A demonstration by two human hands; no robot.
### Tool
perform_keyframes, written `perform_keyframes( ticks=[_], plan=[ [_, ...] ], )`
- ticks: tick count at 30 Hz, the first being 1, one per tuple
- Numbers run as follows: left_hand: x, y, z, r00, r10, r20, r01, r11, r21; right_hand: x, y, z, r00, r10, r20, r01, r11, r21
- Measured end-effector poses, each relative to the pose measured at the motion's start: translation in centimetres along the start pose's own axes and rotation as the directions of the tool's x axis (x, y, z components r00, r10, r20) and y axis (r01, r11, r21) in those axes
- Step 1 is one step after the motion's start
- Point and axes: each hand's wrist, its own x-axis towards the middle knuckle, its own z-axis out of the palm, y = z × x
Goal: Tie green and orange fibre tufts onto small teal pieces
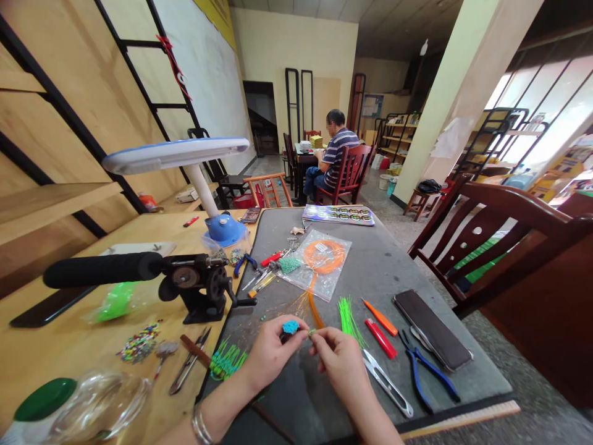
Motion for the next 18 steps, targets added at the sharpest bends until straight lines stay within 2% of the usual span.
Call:
perform_keyframes(
  ticks=[6, 9, 12, 15, 18],
  plan=[
    [-0.19, -0.10, -0.27, 0.991, 0.117, 0.071, -0.126, 0.982, 0.140, 0.22, -0.40, -0.22, 0.993, 0.089, 0.077, -0.095, 0.993, 0.071],
    [-0.41, -0.43, -0.28, 0.976, 0.183, 0.119, -0.207, 0.951, 0.232, 0.26, -0.59, -0.21, 0.991, 0.099, 0.093, -0.104, 0.994, 0.044],
    [-0.59, -0.46, -0.20, 0.963, 0.202, 0.179, -0.249, 0.921, 0.299, 0.11, -0.77, -0.10, 0.995, 0.062, 0.084, -0.060, 0.998, -0.031],
    [-0.52, -0.29, 0.05, 0.984, 0.134, 0.119, -0.162, 0.951, 0.263, -0.10, -0.82, -0.12, 0.995, 0.007, 0.102, 0.001, 0.997, -0.078],
    [-0.12, -0.27, 0.39, 0.997, -0.071, 0.037, 0.069, 0.997, 0.035, -0.13, -0.70, -0.34, 0.997, -0.006, 0.078, 0.012, 0.997, -0.073]
  ],
)
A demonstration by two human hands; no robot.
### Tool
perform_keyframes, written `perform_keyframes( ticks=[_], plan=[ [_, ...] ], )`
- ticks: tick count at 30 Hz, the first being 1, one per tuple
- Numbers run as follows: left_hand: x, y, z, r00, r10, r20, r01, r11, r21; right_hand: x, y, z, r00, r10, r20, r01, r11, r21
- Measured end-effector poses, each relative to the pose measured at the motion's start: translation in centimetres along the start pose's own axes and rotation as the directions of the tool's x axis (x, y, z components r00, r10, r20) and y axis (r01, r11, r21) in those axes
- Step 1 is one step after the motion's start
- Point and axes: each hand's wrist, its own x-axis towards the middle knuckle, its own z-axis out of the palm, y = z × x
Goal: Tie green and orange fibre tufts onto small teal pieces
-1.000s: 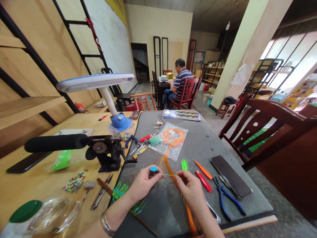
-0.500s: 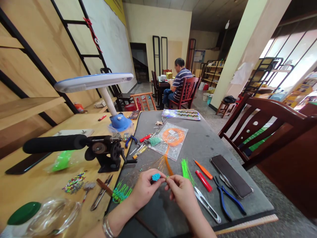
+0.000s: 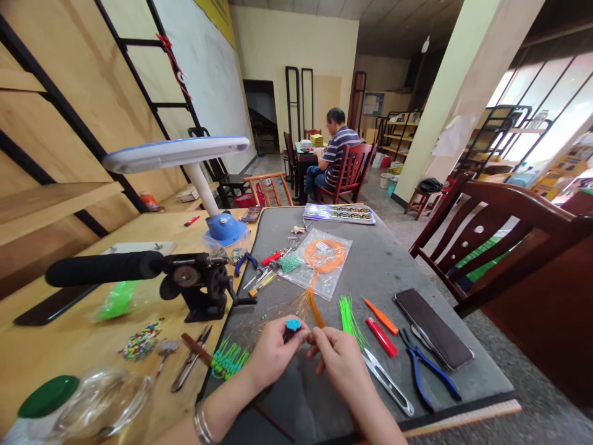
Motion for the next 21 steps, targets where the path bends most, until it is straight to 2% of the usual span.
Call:
perform_keyframes(
  ticks=[3, 7, 13, 17, 19, 21],
  plan=[
    [0.4, -0.1, 0.2, 0.987, -0.152, 0.047, 0.159, 0.954, -0.253, 0.1, 0.2, -0.1, 0.995, -0.033, -0.091, 0.033, 0.999, -0.004],
    [0.6, -0.1, 0.3, 0.975, -0.210, 0.072, 0.221, 0.885, -0.409, 0.3, 0.6, 0.5, 0.994, -0.087, -0.070, 0.091, 0.994, 0.067],
    [0.4, 0.0, 0.3, 0.937, -0.322, 0.133, 0.346, 0.819, -0.458, 0.3, 1.2, 1.3, 0.987, -0.128, -0.096, 0.134, 0.989, 0.064],
    [0.3, -0.1, 0.2, 0.951, -0.283, 0.128, 0.310, 0.837, -0.451, 0.2, 1.4, 1.3, 0.986, -0.136, -0.101, 0.140, 0.989, 0.039],
    [0.3, -0.1, 0.1, 0.955, -0.268, 0.127, 0.296, 0.853, -0.430, 0.0, 1.4, 0.7, 0.983, -0.147, -0.110, 0.145, 0.989, -0.022],
    [0.3, -0.1, 0.0, 0.957, -0.258, 0.133, 0.291, 0.868, -0.403, -0.3, 1.3, -0.7, 0.969, -0.182, -0.168, 0.149, 0.970, -0.191]
  ],
)
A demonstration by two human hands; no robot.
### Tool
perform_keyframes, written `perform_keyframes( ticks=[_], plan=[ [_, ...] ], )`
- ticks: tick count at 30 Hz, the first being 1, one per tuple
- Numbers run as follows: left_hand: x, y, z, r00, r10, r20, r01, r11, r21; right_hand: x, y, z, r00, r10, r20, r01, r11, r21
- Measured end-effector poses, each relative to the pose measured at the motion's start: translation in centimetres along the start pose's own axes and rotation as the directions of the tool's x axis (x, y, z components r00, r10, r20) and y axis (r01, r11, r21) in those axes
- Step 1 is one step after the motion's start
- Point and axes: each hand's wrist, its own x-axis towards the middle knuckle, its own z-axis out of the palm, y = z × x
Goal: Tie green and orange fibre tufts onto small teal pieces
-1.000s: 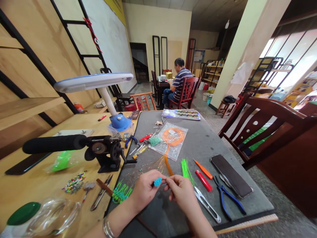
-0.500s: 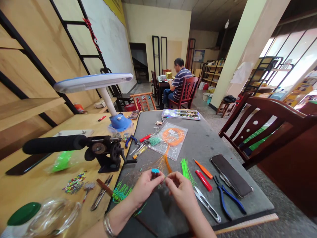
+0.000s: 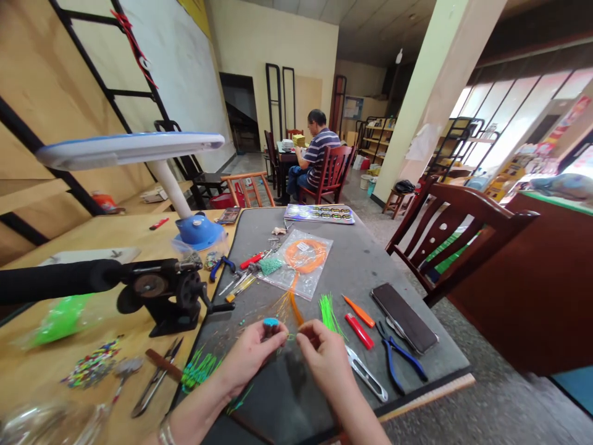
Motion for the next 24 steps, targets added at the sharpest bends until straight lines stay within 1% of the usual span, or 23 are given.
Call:
perform_keyframes(
  ticks=[1, 2, 4, 5, 6, 7, 9, 11, 13, 16, 19, 20, 21, 22, 23, 24],
  plan=[
    [0.0, 0.0, -0.1, 1.000, -0.001, -0.001, 0.001, 1.000, 0.009, 0.0, 0.2, -1.0, 0.998, -0.019, -0.052, 0.012, 0.992, -0.123],
    [0.0, 0.0, -0.1, 1.000, -0.004, -0.002, 0.004, 1.000, 0.013, 0.1, 0.4, -2.2, 0.993, -0.029, -0.118, -0.003, 0.964, -0.266],
    [0.0, 0.1, -0.2, 1.000, -0.021, -0.006, 0.021, 1.000, 0.008, 0.4, 0.9, -4.8, 0.975, -0.051, -0.215, -0.072, 0.847, -0.527],
    [0.0, 0.1, -0.2, 0.999, -0.032, -0.007, 0.032, 0.999, 0.001, 0.7, 1.3, -6.1, 0.969, -0.066, -0.239, -0.100, 0.779, -0.619],
    [0.0, 0.1, -0.2, 0.999, -0.042, -0.007, 0.042, 0.999, -0.006, 1.1, 1.6, -7.2, 0.965, -0.072, -0.251, -0.126, 0.714, -0.689],
    [-0.1, 0.1, -0.1, 0.999, -0.048, -0.009, 0.048, 0.999, -0.014, 1.6, 1.9, -8.2, 0.969, -0.061, -0.239, -0.143, 0.648, -0.748],
    [-0.1, 0.0, -0.1, 0.998, -0.057, -0.015, 0.057, 0.998, -0.031, 2.8, 2.4, -9.4, 0.980, -0.023, -0.196, -0.154, 0.529, -0.834],
    [0.0, -0.1, -0.1, 0.998, -0.061, -0.022, 0.060, 0.997, -0.047, 4.0, 2.8, -9.9, 0.989, 0.002, -0.148, -0.130, 0.489, -0.862],
    [0.1, -0.2, -0.2, 0.998, -0.061, -0.029, 0.059, 0.996, -0.063, 5.0, 3.1, -10.0, 0.992, 0.011, -0.123, -0.113, 0.487, -0.866],
    [0.5, -0.5, -0.4, 0.997, -0.055, -0.050, 0.051, 0.995, -0.082, 5.6, 3.2, -9.9, 0.991, -0.003, -0.134, -0.116, 0.482, -0.868],
    [0.8, -0.6, -0.5, 0.995, -0.061, -0.075, 0.055, 0.996, -0.077, 4.8, 3.0, -9.4, 0.979, -0.042, -0.198, -0.145, 0.541, -0.829],
    [0.9, -0.6, -0.5, 0.995, -0.055, -0.081, 0.050, 0.997, -0.064, 4.3, 2.8, -9.0, 0.964, -0.060, -0.260, -0.159, 0.651, -0.742],
    [1.0, -0.5, -0.5, 0.996, -0.033, -0.081, 0.030, 0.999, -0.040, 3.7, 2.5, -8.4, 0.964, -0.054, -0.260, -0.128, 0.764, -0.632],
    [1.1, -0.4, -0.5, 0.995, -0.027, -0.094, 0.024, 0.999, -0.033, 3.0, 2.1, -7.5, 0.971, -0.068, -0.228, -0.067, 0.842, -0.536],
    [1.2, -0.4, -0.6, 0.993, -0.023, -0.116, 0.019, 0.999, -0.029, 2.2, 1.6, -6.4, 0.976, -0.114, -0.185, 0.013, 0.881, -0.473],
    [1.3, -0.3, -0.6, 0.991, -0.016, -0.132, 0.013, 1.000, -0.021, 1.2, 1.0, -5.2, 0.980, -0.155, -0.127, 0.088, 0.903, -0.421]
  ],
)
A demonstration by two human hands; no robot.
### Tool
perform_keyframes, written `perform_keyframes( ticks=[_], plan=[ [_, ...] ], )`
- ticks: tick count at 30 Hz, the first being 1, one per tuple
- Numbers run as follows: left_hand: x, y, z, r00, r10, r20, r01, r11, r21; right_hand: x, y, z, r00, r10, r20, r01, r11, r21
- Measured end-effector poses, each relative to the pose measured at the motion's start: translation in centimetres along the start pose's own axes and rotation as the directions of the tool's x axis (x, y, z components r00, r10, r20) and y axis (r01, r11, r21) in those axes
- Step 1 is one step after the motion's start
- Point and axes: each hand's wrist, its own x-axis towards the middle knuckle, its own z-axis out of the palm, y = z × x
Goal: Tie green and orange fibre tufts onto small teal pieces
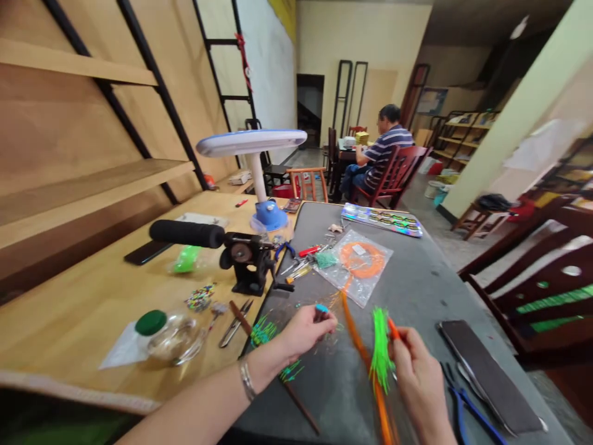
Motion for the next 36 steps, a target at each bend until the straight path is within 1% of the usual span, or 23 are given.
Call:
perform_keyframes(
  ticks=[1, 3, 6, 9, 12, 14, 16, 18, 20, 23, 26, 30, 34, 36],
  plan=[
    [0.1, 0.0, 0.0, 1.000, 0.011, -0.010, -0.010, 1.000, 0.009, -1.0, -1.2, 0.8, 0.998, -0.061, 0.027, 0.059, 0.997, 0.053],
    [0.2, 0.1, 0.0, 0.999, 0.028, -0.028, -0.027, 0.999, 0.029, -3.1, -3.7, 2.3, 0.976, -0.211, 0.058, 0.201, 0.969, 0.142],
    [0.4, -0.1, 0.2, 0.998, 0.029, -0.057, -0.026, 0.998, 0.057, -5.1, -6.4, 4.2, 0.903, -0.405, 0.143, 0.381, 0.909, 0.169],
    [0.5, -0.4, 0.4, 0.997, 0.023, -0.068, -0.017, 0.996, 0.085, -5.7, -7.5, 5.2, 0.819, -0.555, 0.146, 0.531, 0.829, 0.175],
    [0.6, -0.8, 0.4, 0.996, 0.020, -0.090, -0.010, 0.994, 0.113, -5.5, -8.2, 5.5, 0.730, -0.674, 0.118, 0.652, 0.737, 0.175],
    [0.6, -1.1, 0.4, 0.994, 0.040, -0.098, -0.025, 0.989, 0.146, -5.6, -8.8, 5.8, 0.661, -0.740, 0.129, 0.716, 0.672, 0.188],
    [0.5, -1.4, 0.3, 0.991, 0.097, -0.089, -0.076, 0.973, 0.216, -5.8, -9.6, 6.3, 0.597, -0.785, 0.163, 0.759, 0.619, 0.202],
    [0.4, -1.5, 0.2, 0.983, 0.164, -0.078, -0.133, 0.943, 0.305, -6.2, -10.3, 6.9, 0.553, -0.807, 0.205, 0.785, 0.588, 0.197],
    [0.2, -1.5, 0.1, 0.976, 0.206, -0.073, -0.165, 0.914, 0.371, -6.6, -10.9, 7.7, 0.540, -0.802, 0.255, 0.794, 0.586, 0.163],
    [0.0, -1.2, 0.0, 0.971, 0.231, -0.059, -0.183, 0.881, 0.436, -6.9, -11.6, 8.7, 0.553, -0.766, 0.327, 0.780, 0.614, 0.122],
    [-0.3, -0.8, 0.0, 0.966, 0.251, -0.056, -0.192, 0.850, 0.491, -7.0, -12.1, 8.9, 0.555, -0.742, 0.375, 0.757, 0.638, 0.140],
    [-0.5, -0.5, 0.0, 0.964, 0.264, -0.046, -0.202, 0.830, 0.520, -7.0, -12.4, 8.6, 0.559, -0.740, 0.375, 0.745, 0.646, 0.163],
    [-0.7, -0.2, 0.0, 0.966, 0.253, -0.052, -0.193, 0.842, 0.504, -7.0, -12.6, 8.6, 0.582, -0.737, 0.343, 0.742, 0.654, 0.146],
    [-0.8, -0.1, 0.1, 0.968, 0.249, -0.045, -0.194, 0.845, 0.498, -7.1, -12.9, 8.8, 0.586, -0.734, 0.343, 0.740, 0.657, 0.140]
  ],
)
